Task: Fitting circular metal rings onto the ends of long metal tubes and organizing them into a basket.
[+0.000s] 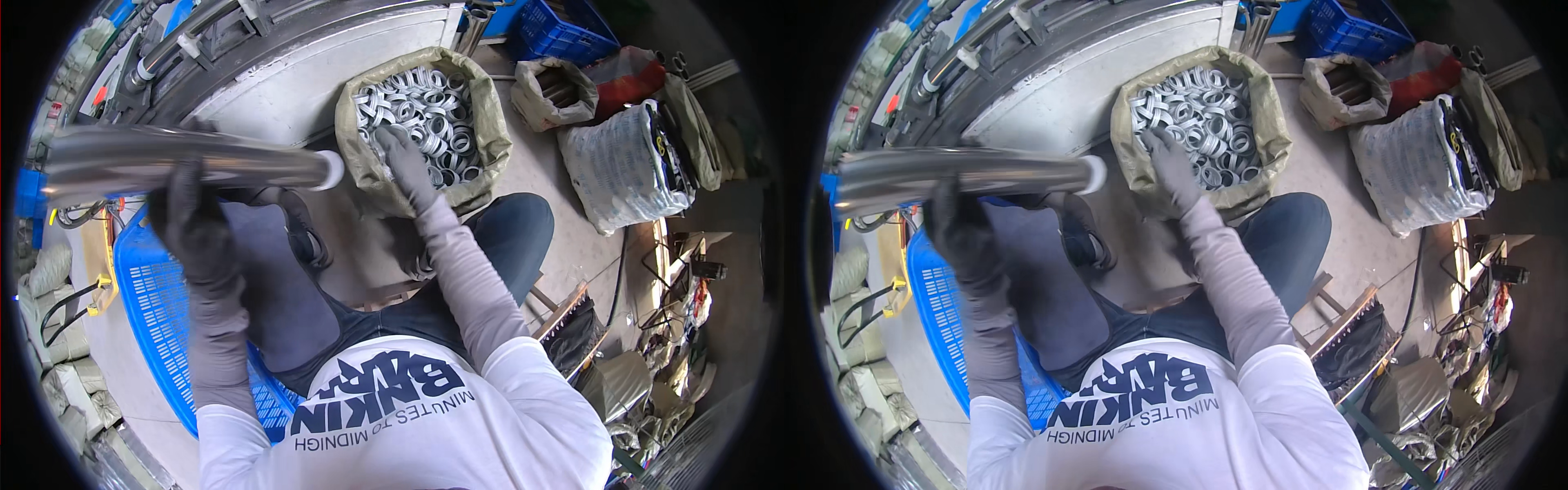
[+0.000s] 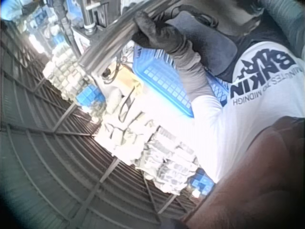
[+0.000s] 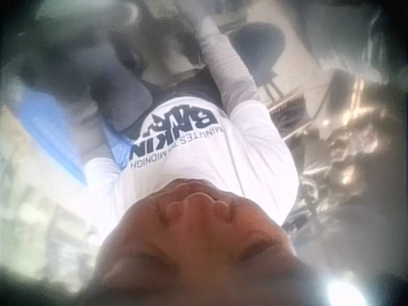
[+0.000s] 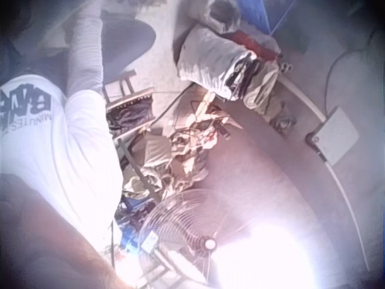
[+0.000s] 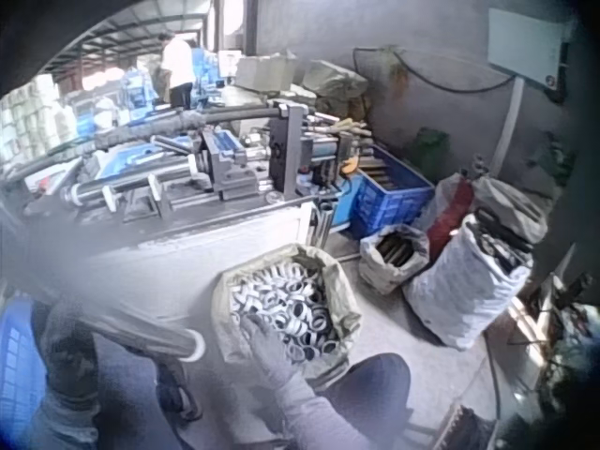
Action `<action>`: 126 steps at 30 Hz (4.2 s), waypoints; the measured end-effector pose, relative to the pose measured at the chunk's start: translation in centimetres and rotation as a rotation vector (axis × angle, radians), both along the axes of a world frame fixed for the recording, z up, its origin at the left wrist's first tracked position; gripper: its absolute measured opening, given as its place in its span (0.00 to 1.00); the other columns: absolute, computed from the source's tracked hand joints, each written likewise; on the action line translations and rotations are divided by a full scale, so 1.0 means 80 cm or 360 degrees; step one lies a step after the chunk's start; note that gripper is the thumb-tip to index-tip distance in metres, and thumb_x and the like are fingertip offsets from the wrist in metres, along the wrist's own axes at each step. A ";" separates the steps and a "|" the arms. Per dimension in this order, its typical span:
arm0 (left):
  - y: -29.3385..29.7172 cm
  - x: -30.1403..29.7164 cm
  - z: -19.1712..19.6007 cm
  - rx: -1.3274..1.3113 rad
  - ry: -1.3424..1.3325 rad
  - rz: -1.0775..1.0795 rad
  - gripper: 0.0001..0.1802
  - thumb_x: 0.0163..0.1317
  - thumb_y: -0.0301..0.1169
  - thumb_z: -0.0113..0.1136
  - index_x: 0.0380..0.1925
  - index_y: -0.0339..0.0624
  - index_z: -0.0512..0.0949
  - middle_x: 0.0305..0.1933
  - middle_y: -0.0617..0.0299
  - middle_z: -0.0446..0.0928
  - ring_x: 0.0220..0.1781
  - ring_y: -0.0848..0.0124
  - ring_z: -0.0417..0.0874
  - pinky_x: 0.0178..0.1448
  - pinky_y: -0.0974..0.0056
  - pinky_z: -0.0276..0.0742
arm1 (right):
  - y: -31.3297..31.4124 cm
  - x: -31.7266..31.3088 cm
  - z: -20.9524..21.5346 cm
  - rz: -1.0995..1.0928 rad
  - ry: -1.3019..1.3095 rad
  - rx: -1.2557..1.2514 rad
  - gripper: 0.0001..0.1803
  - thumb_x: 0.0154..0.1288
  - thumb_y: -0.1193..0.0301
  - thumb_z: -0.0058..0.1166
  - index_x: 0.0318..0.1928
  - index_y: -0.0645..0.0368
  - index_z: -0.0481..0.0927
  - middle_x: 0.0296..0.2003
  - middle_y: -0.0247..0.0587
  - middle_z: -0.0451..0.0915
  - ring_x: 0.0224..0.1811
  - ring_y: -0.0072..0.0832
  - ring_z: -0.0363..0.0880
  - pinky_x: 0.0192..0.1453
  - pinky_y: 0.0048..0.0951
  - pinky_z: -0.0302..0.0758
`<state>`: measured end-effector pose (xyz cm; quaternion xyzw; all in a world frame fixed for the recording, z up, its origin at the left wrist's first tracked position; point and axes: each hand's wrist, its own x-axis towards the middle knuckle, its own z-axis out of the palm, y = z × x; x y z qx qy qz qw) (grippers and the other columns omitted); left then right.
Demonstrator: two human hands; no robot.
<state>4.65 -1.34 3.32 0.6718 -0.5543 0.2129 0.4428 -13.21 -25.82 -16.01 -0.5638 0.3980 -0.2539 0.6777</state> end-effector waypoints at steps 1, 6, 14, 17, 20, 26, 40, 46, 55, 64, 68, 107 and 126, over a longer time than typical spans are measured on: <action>-0.016 0.007 0.035 -0.0153 -0.0337 0.0007 0.18 0.68 0.17 0.63 0.58 0.33 0.81 0.52 0.53 0.87 0.52 0.63 0.88 0.58 0.63 0.84 | -0.031 -0.012 -0.026 -0.0044 0.0795 -0.0665 0.37 0.70 0.44 0.57 0.66 0.62 0.78 0.65 0.60 0.78 0.69 0.49 0.77 0.75 0.42 0.71; 0.006 -0.042 0.106 0.0491 0.0608 0.0308 0.20 0.57 0.20 0.72 0.51 0.38 0.81 0.39 0.62 0.82 0.41 0.72 0.83 0.47 0.64 0.78 | -0.068 -0.062 -0.094 0.0462 0.1776 -0.0917 0.31 0.72 0.53 0.53 0.72 0.49 0.75 0.69 0.56 0.76 0.72 0.50 0.75 0.76 0.47 0.70; 0.019 -0.049 -0.016 0.1267 -0.0038 0.0157 0.36 0.50 0.37 0.71 0.62 0.41 0.78 0.48 0.49 0.81 0.53 0.49 0.81 0.57 0.47 0.75 | -0.092 -0.073 -0.159 0.0313 0.1793 -0.0918 0.22 0.68 0.61 0.53 0.57 0.53 0.88 0.56 0.52 0.87 0.61 0.46 0.86 0.69 0.44 0.77; 0.011 -0.050 -0.030 0.1322 -0.0072 0.0195 0.36 0.49 0.37 0.72 0.62 0.42 0.78 0.49 0.51 0.80 0.52 0.50 0.82 0.57 0.48 0.76 | -0.097 -0.079 -0.155 0.0295 0.1811 -0.1022 0.20 0.66 0.61 0.54 0.49 0.57 0.91 0.53 0.55 0.88 0.59 0.49 0.86 0.66 0.43 0.80; 0.014 -0.047 -0.038 0.1317 -0.0092 0.0194 0.37 0.48 0.37 0.73 0.62 0.44 0.78 0.48 0.52 0.80 0.51 0.51 0.82 0.56 0.49 0.77 | -0.089 -0.081 -0.139 0.0463 0.1881 -0.0826 0.20 0.68 0.66 0.54 0.53 0.61 0.89 0.57 0.55 0.86 0.62 0.48 0.85 0.68 0.43 0.79; 0.019 -0.044 -0.035 0.1260 -0.0094 0.0179 0.36 0.48 0.37 0.72 0.62 0.46 0.78 0.47 0.54 0.80 0.50 0.53 0.82 0.54 0.49 0.78 | -0.082 -0.072 -0.064 0.0101 0.0997 -0.0559 0.21 0.65 0.64 0.61 0.50 0.70 0.86 0.44 0.58 0.90 0.42 0.43 0.91 0.52 0.39 0.85; 0.018 -0.052 -0.031 0.1202 -0.0133 0.0140 0.35 0.49 0.38 0.73 0.61 0.43 0.78 0.48 0.54 0.82 0.49 0.53 0.84 0.51 0.49 0.78 | 0.084 -0.006 0.116 0.0352 -0.0498 -0.1033 0.17 0.72 0.71 0.49 0.55 0.66 0.79 0.43 0.49 0.85 0.45 0.40 0.86 0.50 0.34 0.81; 0.016 -0.052 -0.030 0.1173 -0.0063 0.0079 0.34 0.50 0.36 0.73 0.60 0.41 0.78 0.48 0.52 0.82 0.46 0.52 0.85 0.51 0.50 0.79 | 0.087 -0.002 0.131 0.0168 -0.0249 -0.1593 0.15 0.76 0.71 0.45 0.52 0.66 0.81 0.43 0.50 0.84 0.43 0.39 0.86 0.50 0.33 0.80; 0.014 -0.048 -0.031 0.1203 -0.0074 0.0017 0.37 0.51 0.35 0.74 0.63 0.37 0.75 0.50 0.49 0.82 0.48 0.50 0.85 0.52 0.49 0.79 | 0.119 0.013 0.138 -0.0107 -0.0414 -0.0411 0.13 0.79 0.71 0.49 0.47 0.68 0.85 0.40 0.44 0.85 0.43 0.30 0.82 0.50 0.31 0.77; 0.056 -0.031 -0.021 0.1413 -0.0085 0.0224 0.38 0.51 0.35 0.72 0.64 0.37 0.75 0.51 0.44 0.81 0.54 0.46 0.81 0.60 0.46 0.76 | 0.028 0.024 0.075 -0.0049 -0.0240 -0.1130 0.21 0.76 0.63 0.54 0.58 0.68 0.81 0.47 0.51 0.87 0.51 0.39 0.86 0.59 0.33 0.80; 0.054 -0.023 -0.037 0.1275 -0.0009 0.0194 0.36 0.52 0.36 0.71 0.62 0.36 0.76 0.50 0.45 0.81 0.52 0.46 0.82 0.59 0.47 0.76 | -0.079 -0.027 -0.046 0.0207 0.1222 -0.0988 0.29 0.65 0.60 0.63 0.63 0.63 0.82 0.60 0.62 0.83 0.64 0.52 0.82 0.70 0.42 0.76; -0.315 0.348 0.076 0.1351 -0.0185 0.0990 0.27 0.58 0.30 0.66 0.60 0.40 0.79 0.62 0.44 0.81 0.66 0.49 0.82 0.70 0.50 0.77 | -0.062 -0.072 0.116 0.0293 -0.0980 0.0523 0.40 0.71 0.63 0.67 0.78 0.61 0.66 0.66 0.39 0.77 0.66 0.35 0.80 0.68 0.41 0.82; 0.387 0.298 -0.401 0.2356 0.0809 0.1333 0.17 0.65 0.33 0.56 0.52 0.44 0.83 0.61 0.50 0.83 0.67 0.53 0.82 0.65 0.50 0.79 | -0.056 -0.060 0.014 0.0615 -0.0008 -0.0431 0.34 0.67 0.85 0.60 0.73 0.68 0.70 0.69 0.46 0.76 0.68 0.35 0.77 0.71 0.38 0.78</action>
